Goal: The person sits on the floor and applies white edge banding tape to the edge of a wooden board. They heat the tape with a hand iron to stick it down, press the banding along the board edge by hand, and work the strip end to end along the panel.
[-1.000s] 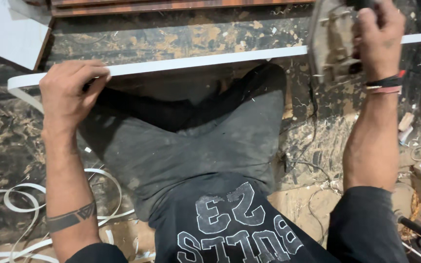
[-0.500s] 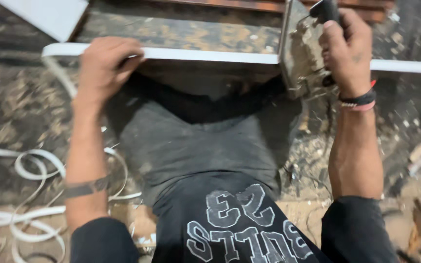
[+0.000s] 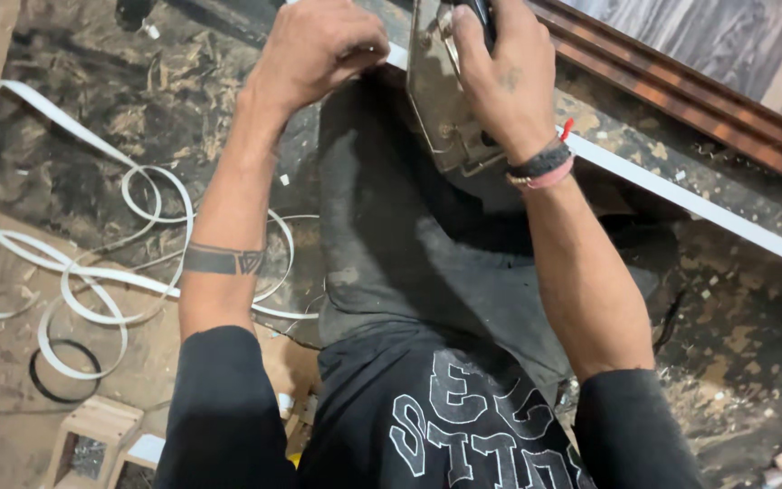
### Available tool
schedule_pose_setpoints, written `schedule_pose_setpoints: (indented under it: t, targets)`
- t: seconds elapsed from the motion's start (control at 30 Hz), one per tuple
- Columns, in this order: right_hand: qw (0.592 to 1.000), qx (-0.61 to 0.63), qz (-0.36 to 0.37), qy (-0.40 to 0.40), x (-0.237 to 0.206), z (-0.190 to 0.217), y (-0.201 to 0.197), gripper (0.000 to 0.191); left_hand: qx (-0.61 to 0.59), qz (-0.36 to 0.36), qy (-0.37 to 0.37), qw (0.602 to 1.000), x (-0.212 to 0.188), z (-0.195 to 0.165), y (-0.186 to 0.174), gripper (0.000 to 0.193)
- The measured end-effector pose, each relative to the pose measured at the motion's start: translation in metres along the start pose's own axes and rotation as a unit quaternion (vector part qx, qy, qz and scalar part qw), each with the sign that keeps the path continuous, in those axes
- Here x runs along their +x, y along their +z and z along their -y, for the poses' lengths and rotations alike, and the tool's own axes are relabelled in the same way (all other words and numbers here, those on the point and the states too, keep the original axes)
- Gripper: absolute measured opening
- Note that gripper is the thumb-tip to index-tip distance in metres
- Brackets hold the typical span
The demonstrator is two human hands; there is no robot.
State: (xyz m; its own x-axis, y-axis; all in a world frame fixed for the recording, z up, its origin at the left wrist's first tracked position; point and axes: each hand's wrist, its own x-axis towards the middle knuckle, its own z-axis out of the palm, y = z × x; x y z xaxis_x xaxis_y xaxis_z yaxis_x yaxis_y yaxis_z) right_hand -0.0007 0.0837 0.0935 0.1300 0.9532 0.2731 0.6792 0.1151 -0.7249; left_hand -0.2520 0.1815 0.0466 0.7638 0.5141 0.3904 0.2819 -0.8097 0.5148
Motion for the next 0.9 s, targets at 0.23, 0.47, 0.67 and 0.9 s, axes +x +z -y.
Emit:
schedule_pose_setpoints:
  t: [0.23, 0.47, 0.67, 0.9]
  targets:
    - [0.999, -0.021, -0.009, -0.037, 0.017, 0.006, 0.034, 0.028, -0.223, -0.033, -0.146, 0.963, -0.024, 0.043, -0.005, 0.014]
    - [0.998, 0.002, 0.04, 0.046, 0.033, 0.022, 0.049, 0.028, -0.253, 0.009, -0.22, 0.942, -0.013, 0.057, -0.014, 0.021]
    - [0.999, 0.021, 0.013, -0.03, 0.041, 0.027, 0.065, 0.027, -0.245, 0.065, -0.212, 0.944, 0.0, 0.062, -0.027, 0.023]
    - [1.0, -0.002, 0.022, -0.019, 0.045, 0.023, 0.069, 0.027, -0.385, 0.097, -0.246, 0.884, 0.003, 0.068, -0.023, 0.02]
